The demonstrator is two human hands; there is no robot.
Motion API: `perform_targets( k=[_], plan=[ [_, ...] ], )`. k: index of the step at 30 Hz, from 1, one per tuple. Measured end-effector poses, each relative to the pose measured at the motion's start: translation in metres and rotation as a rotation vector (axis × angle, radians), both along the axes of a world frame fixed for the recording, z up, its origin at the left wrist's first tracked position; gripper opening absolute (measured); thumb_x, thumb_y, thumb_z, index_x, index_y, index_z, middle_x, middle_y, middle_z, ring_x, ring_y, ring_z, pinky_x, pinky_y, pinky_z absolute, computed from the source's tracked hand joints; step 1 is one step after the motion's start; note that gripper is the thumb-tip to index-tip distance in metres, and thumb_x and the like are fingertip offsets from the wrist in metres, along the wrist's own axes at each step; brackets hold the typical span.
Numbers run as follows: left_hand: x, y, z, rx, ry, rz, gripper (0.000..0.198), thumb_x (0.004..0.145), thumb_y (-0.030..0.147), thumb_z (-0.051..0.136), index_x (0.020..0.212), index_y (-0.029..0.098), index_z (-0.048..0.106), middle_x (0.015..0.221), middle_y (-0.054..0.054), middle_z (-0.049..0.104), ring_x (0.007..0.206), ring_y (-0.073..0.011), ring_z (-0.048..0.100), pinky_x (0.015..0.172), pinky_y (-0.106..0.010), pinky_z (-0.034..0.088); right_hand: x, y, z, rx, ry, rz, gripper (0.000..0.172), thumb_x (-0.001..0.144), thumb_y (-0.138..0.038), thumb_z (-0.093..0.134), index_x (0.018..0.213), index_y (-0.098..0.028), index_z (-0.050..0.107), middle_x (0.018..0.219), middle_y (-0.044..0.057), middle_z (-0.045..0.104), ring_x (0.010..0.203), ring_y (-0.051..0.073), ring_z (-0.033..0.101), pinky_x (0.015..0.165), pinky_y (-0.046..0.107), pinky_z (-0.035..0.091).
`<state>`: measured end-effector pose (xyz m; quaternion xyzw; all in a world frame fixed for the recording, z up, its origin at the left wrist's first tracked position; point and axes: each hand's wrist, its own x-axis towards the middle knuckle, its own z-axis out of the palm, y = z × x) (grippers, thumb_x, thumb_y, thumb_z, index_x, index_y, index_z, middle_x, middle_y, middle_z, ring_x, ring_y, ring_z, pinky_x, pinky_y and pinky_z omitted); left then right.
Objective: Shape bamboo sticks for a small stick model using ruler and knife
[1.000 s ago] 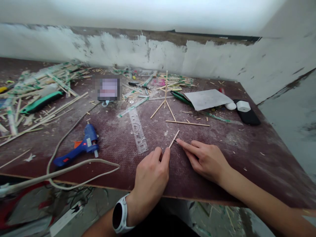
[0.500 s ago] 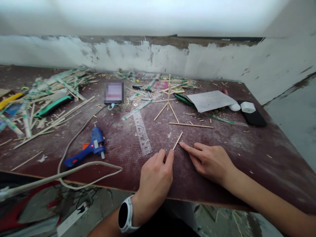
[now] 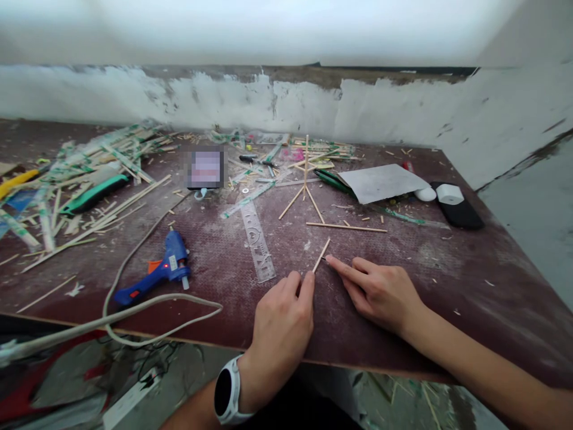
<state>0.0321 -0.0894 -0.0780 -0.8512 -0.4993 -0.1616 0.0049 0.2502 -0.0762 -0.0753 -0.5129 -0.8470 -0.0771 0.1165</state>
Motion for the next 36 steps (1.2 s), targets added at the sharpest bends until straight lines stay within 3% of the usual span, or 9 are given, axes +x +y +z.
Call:
perform_targets(
  k=[31, 36],
  plan=[
    [-0.0004, -0.0005, -0.0023, -0.002, -0.01, 0.003, 0.031, 0.094, 0.007, 0.062, 0.123, 0.017, 0.066, 0.089, -0.002, 0.063, 0.075, -0.0174, 0.061, 0.066, -0.029, 0.051, -0.0005, -0.0009, -0.0021, 0.036, -0.068, 0.013, 0.046, 0.099, -0.024, 0.049, 0.142, -0.028, 0.064, 0.08, 0.0, 0.07, 0.053, 0.01, 0.055, 0.05, 0.029, 0.028],
    [-0.0009, -0.0003, 0.0001, -0.028, 0.021, -0.007, 0.038, 0.094, 0.007, 0.06, 0.131, 0.016, 0.064, 0.09, -0.002, 0.064, 0.077, -0.0176, 0.062, 0.069, -0.029, 0.053, -0.001, -0.0012, -0.0005, 0.03, -0.083, 0.013, 0.046, 0.099, -0.024, 0.048, 0.143, -0.028, 0.063, 0.081, 0.0, 0.07, 0.053, 0.011, 0.057, 0.051, 0.029, 0.029]
  ],
)
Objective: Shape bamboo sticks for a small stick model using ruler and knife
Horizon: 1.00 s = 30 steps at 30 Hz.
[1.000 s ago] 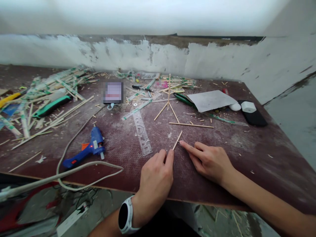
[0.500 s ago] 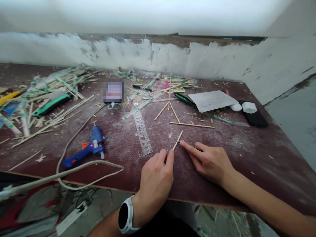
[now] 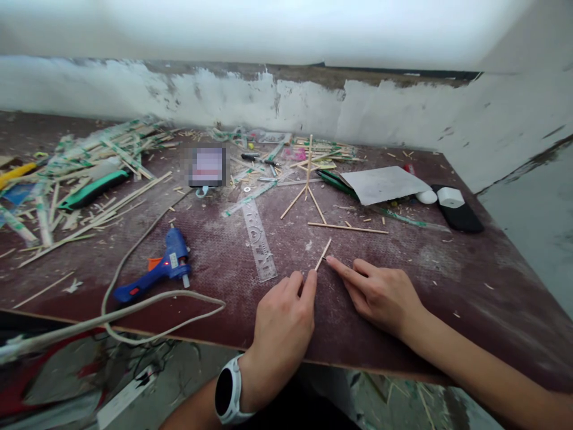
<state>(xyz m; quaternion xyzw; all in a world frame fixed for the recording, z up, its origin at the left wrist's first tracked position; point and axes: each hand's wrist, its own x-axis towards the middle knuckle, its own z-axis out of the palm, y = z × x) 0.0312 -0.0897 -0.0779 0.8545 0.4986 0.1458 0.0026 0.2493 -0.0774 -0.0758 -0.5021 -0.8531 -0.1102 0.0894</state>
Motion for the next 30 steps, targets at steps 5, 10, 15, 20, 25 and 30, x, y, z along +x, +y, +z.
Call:
perform_targets(
  k=[5, 10, 15, 20, 25, 30],
  plan=[
    [0.001, 0.001, 0.004, -0.047, 0.047, -0.011, 0.049, 0.092, 0.004, 0.061, 0.139, 0.016, 0.06, 0.092, -0.002, 0.064, 0.076, -0.0175, 0.061, 0.07, -0.03, 0.054, -0.001, 0.0, 0.004, -0.042, -0.068, -0.008, 0.051, 0.096, -0.022, 0.05, 0.145, -0.028, 0.061, 0.085, 0.002, 0.072, 0.054, 0.011, 0.058, 0.051, 0.028, 0.028],
    [0.002, 0.002, 0.006, -0.059, 0.075, -0.012, 0.049, 0.093, 0.006, 0.063, 0.14, 0.017, 0.06, 0.093, -0.003, 0.064, 0.076, -0.0181, 0.062, 0.07, -0.031, 0.055, -0.002, 0.0, 0.008, -0.108, -0.102, 0.009, 0.058, 0.091, -0.018, 0.053, 0.148, -0.026, 0.058, 0.089, 0.004, 0.073, 0.054, 0.012, 0.058, 0.052, 0.03, 0.029],
    [0.002, 0.004, 0.006, -0.055, 0.098, -0.016, 0.049, 0.094, 0.006, 0.061, 0.141, 0.016, 0.059, 0.095, -0.004, 0.066, 0.081, -0.0188, 0.064, 0.073, -0.031, 0.055, -0.003, 0.001, 0.015, -0.218, -0.114, -0.02, 0.059, 0.092, -0.019, 0.053, 0.15, -0.028, 0.055, 0.093, 0.003, 0.074, 0.058, 0.014, 0.063, 0.051, 0.032, 0.026],
    [0.001, 0.005, 0.006, -0.055, 0.108, -0.024, 0.05, 0.092, 0.003, 0.059, 0.141, 0.015, 0.059, 0.095, -0.003, 0.065, 0.081, -0.0183, 0.064, 0.073, -0.03, 0.055, -0.003, 0.001, 0.015, -0.221, -0.137, -0.065, 0.058, 0.094, -0.022, 0.053, 0.151, -0.032, 0.053, 0.093, 0.003, 0.074, 0.058, 0.015, 0.065, 0.05, 0.032, 0.024],
    [0.001, 0.005, 0.004, -0.043, 0.102, -0.005, 0.047, 0.093, 0.004, 0.056, 0.139, 0.016, 0.06, 0.092, -0.003, 0.064, 0.08, -0.0175, 0.063, 0.073, -0.029, 0.054, -0.003, 0.002, 0.011, -0.192, -0.087, -0.071, 0.057, 0.096, -0.022, 0.052, 0.151, -0.033, 0.053, 0.094, 0.002, 0.075, 0.06, 0.013, 0.066, 0.051, 0.03, 0.026],
    [0.001, 0.005, 0.002, -0.037, 0.096, -0.01, 0.046, 0.094, 0.005, 0.056, 0.138, 0.016, 0.06, 0.091, -0.003, 0.064, 0.079, -0.0174, 0.063, 0.072, -0.028, 0.054, -0.003, 0.003, 0.009, -0.173, -0.087, -0.056, 0.055, 0.096, -0.023, 0.051, 0.15, -0.033, 0.054, 0.094, 0.003, 0.075, 0.059, 0.012, 0.064, 0.051, 0.03, 0.025]
  ],
)
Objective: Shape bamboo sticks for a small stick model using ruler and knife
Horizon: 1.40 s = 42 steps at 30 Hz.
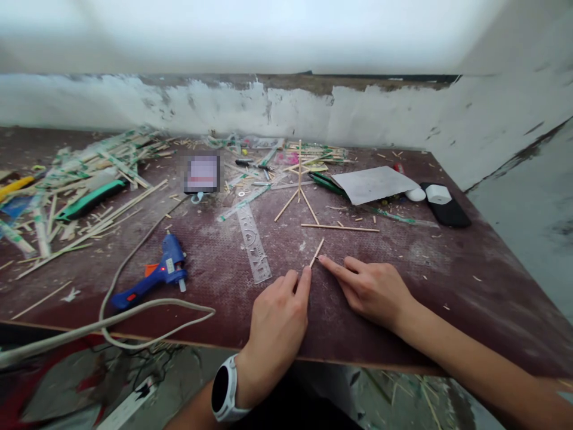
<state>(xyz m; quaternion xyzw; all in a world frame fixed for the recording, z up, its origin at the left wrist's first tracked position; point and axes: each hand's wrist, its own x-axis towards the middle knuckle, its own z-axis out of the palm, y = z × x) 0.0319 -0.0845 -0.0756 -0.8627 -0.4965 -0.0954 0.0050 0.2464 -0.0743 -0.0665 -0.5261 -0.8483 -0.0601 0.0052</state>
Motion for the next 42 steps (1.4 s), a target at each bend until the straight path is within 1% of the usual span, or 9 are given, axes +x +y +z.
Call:
perform_targets(
  k=[4, 12, 16, 21, 26, 31, 34, 37, 42],
  plan=[
    [0.0, 0.0, 0.0, 0.0, -0.009, -0.007, 0.047, 0.094, 0.004, 0.057, 0.139, 0.015, 0.059, 0.093, -0.003, 0.065, 0.08, -0.0173, 0.063, 0.073, -0.028, 0.054, 0.0, 0.0, 0.0, -0.004, -0.027, 0.007, 0.057, 0.095, -0.024, 0.053, 0.151, -0.033, 0.053, 0.094, 0.003, 0.075, 0.058, 0.013, 0.063, 0.052, 0.03, 0.025],
    [0.002, 0.0, 0.003, -0.016, 0.03, -0.015, 0.049, 0.092, 0.004, 0.058, 0.14, 0.014, 0.058, 0.093, -0.003, 0.063, 0.08, -0.0186, 0.063, 0.072, -0.03, 0.055, 0.0, 0.002, 0.01, -0.06, -0.076, 0.037, 0.056, 0.093, -0.022, 0.056, 0.148, -0.032, 0.057, 0.092, 0.004, 0.075, 0.06, 0.015, 0.065, 0.054, 0.032, 0.026],
    [0.002, 0.0, 0.003, -0.023, 0.027, -0.002, 0.047, 0.093, 0.004, 0.057, 0.139, 0.015, 0.058, 0.094, -0.003, 0.063, 0.082, -0.0177, 0.063, 0.074, -0.028, 0.055, 0.003, 0.003, 0.005, -0.021, -0.038, 0.025, 0.052, 0.097, -0.025, 0.053, 0.148, -0.033, 0.057, 0.093, 0.004, 0.075, 0.059, 0.014, 0.064, 0.054, 0.031, 0.026],
    [0.002, 0.0, 0.002, -0.001, 0.028, 0.039, 0.042, 0.095, 0.006, 0.056, 0.136, 0.016, 0.06, 0.097, -0.004, 0.062, 0.08, -0.0169, 0.064, 0.071, -0.027, 0.054, 0.005, 0.004, 0.0, 0.014, 0.026, 0.023, 0.052, 0.097, -0.024, 0.052, 0.147, -0.034, 0.058, 0.089, 0.001, 0.075, 0.059, 0.013, 0.063, 0.054, 0.03, 0.025],
    [0.004, 0.0, 0.001, 0.011, 0.029, 0.033, 0.045, 0.093, 0.004, 0.057, 0.137, 0.014, 0.059, 0.103, -0.005, 0.063, 0.08, -0.0167, 0.064, 0.069, -0.026, 0.054, 0.002, 0.005, 0.0, 0.036, 0.012, 0.032, 0.053, 0.095, -0.022, 0.054, 0.147, -0.034, 0.059, 0.088, 0.001, 0.074, 0.057, 0.013, 0.061, 0.053, 0.031, 0.024],
    [0.003, 0.001, 0.002, 0.001, 0.013, 0.027, 0.05, 0.092, 0.003, 0.058, 0.14, 0.015, 0.057, 0.105, -0.006, 0.063, 0.079, -0.0168, 0.064, 0.068, -0.027, 0.054, 0.003, 0.004, -0.002, 0.054, 0.024, 0.036, 0.051, 0.098, -0.024, 0.052, 0.147, -0.033, 0.058, 0.088, 0.0, 0.074, 0.057, 0.013, 0.063, 0.054, 0.032, 0.025],
    [0.002, 0.0, 0.002, -0.011, 0.022, 0.026, 0.049, 0.093, 0.004, 0.058, 0.14, 0.015, 0.057, 0.104, -0.005, 0.063, 0.08, -0.0169, 0.065, 0.07, -0.027, 0.055, 0.004, 0.004, -0.003, 0.05, 0.018, 0.036, 0.051, 0.098, -0.024, 0.051, 0.148, -0.033, 0.058, 0.088, 0.001, 0.074, 0.057, 0.013, 0.062, 0.054, 0.032, 0.025],
    [0.003, 0.0, 0.003, -0.01, 0.025, 0.03, 0.047, 0.095, 0.005, 0.057, 0.14, 0.015, 0.057, 0.104, -0.006, 0.063, 0.08, -0.0171, 0.065, 0.07, -0.027, 0.055, 0.003, 0.003, -0.001, 0.036, -0.001, 0.027, 0.051, 0.098, -0.024, 0.051, 0.148, -0.034, 0.058, 0.088, 0.001, 0.074, 0.057, 0.013, 0.062, 0.054, 0.031, 0.024],
    [0.003, -0.001, 0.003, -0.008, 0.013, 0.01, 0.043, 0.096, 0.008, 0.058, 0.139, 0.014, 0.059, 0.103, -0.006, 0.063, 0.079, -0.0181, 0.065, 0.07, -0.03, 0.056, 0.0, 0.004, 0.007, -0.003, -0.046, 0.019, 0.054, 0.093, -0.023, 0.056, 0.146, -0.034, 0.059, 0.09, 0.002, 0.075, 0.057, 0.014, 0.063, 0.054, 0.032, 0.022]
  ],
)
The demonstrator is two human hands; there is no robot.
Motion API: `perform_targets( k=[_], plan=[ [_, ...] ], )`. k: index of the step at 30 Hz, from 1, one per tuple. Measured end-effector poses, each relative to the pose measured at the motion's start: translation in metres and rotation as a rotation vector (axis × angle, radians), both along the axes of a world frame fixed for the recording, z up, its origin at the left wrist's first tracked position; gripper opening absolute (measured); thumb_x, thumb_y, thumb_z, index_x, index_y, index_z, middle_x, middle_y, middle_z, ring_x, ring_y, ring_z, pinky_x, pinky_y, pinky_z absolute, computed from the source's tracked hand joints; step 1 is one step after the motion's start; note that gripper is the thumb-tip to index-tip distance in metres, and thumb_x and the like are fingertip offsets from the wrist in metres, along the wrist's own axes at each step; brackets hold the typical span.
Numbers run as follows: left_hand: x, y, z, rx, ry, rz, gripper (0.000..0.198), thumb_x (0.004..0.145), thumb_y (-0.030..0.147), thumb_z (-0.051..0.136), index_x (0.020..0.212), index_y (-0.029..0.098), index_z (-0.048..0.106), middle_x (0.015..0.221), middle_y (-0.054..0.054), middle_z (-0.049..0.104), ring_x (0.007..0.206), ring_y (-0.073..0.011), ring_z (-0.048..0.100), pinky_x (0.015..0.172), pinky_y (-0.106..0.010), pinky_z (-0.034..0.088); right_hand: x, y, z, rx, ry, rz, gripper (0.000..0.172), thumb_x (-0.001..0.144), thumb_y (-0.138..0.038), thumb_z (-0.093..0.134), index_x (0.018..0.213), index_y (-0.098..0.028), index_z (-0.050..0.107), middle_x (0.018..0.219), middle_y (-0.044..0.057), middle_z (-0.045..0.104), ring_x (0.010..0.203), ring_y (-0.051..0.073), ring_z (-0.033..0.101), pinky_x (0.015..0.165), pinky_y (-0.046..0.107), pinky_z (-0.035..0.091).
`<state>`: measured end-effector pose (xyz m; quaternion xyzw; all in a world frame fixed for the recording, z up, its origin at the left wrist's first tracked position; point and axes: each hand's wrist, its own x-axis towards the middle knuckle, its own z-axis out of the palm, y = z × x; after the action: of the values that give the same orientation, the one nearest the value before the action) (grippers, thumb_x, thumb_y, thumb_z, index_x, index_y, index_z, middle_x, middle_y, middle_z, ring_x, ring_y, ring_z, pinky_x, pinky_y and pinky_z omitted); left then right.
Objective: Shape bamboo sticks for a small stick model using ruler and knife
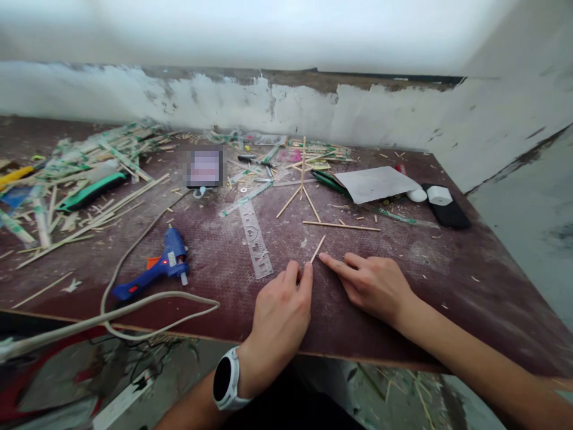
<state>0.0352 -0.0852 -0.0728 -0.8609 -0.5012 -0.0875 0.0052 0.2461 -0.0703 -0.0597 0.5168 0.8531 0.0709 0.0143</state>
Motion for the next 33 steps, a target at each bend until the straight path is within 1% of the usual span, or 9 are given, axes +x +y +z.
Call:
perform_targets(
  k=[4, 10, 16, 21, 25, 33],
  plan=[
    [0.0, 0.0, -0.001, 0.004, -0.008, -0.002, 0.043, 0.096, 0.009, 0.058, 0.139, 0.014, 0.059, 0.103, -0.006, 0.063, 0.078, -0.0179, 0.064, 0.07, -0.029, 0.056, 0.002, 0.002, 0.0, -0.009, 0.012, 0.004, 0.054, 0.092, -0.023, 0.057, 0.145, -0.034, 0.061, 0.088, 0.002, 0.075, 0.056, 0.013, 0.062, 0.054, 0.032, 0.02],
    [-0.001, 0.001, -0.004, 0.017, -0.03, 0.013, 0.04, 0.098, 0.011, 0.058, 0.138, 0.015, 0.06, 0.102, -0.005, 0.063, 0.077, -0.0172, 0.064, 0.069, -0.029, 0.055, 0.007, 0.002, -0.011, 0.084, 0.088, 0.02, 0.049, 0.098, -0.024, 0.051, 0.145, -0.033, 0.061, 0.085, 0.001, 0.074, 0.056, 0.012, 0.061, 0.054, 0.03, 0.025],
    [0.001, 0.001, -0.004, 0.014, -0.04, 0.002, 0.04, 0.098, 0.011, 0.058, 0.138, 0.014, 0.06, 0.102, -0.006, 0.064, 0.077, -0.0174, 0.064, 0.07, -0.029, 0.056, 0.007, 0.002, -0.012, 0.117, 0.094, 0.045, 0.051, 0.095, -0.022, 0.053, 0.143, -0.032, 0.063, 0.083, 0.0, 0.073, 0.054, 0.011, 0.058, 0.053, 0.03, 0.024],
    [0.0, 0.001, -0.002, 0.002, -0.036, 0.0, 0.041, 0.098, 0.01, 0.056, 0.139, 0.013, 0.059, 0.103, -0.006, 0.064, 0.078, -0.018, 0.064, 0.07, -0.03, 0.057, 0.007, 0.001, -0.013, 0.125, 0.086, 0.064, 0.053, 0.093, -0.02, 0.054, 0.144, -0.031, 0.062, 0.083, 0.0, 0.072, 0.053, 0.012, 0.059, 0.053, 0.031, 0.026],
    [0.0, 0.0, 0.0, -0.014, -0.02, -0.004, 0.042, 0.096, 0.009, 0.058, 0.138, 0.013, 0.06, 0.103, -0.007, 0.064, 0.079, -0.0185, 0.065, 0.071, -0.031, 0.058, 0.005, 0.001, -0.01, 0.094, 0.062, 0.062, 0.056, 0.091, -0.018, 0.055, 0.145, -0.03, 0.061, 0.084, 0.0, 0.073, 0.054, 0.012, 0.06, 0.052, 0.031, 0.026],
    [0.0, 0.0, 0.001, -0.001, -0.024, -0.002, 0.04, 0.096, 0.01, 0.059, 0.136, 0.013, 0.061, 0.101, -0.006, 0.063, 0.079, -0.0185, 0.065, 0.07, -0.03, 0.057, -0.003, -0.002, 0.004, -0.015, -0.021, 0.024, 0.057, 0.092, -0.02, 0.057, 0.148, -0.029, 0.058, 0.085, 0.002, 0.073, 0.055, 0.015, 0.062, 0.052, 0.032, 0.024]
  ],
)
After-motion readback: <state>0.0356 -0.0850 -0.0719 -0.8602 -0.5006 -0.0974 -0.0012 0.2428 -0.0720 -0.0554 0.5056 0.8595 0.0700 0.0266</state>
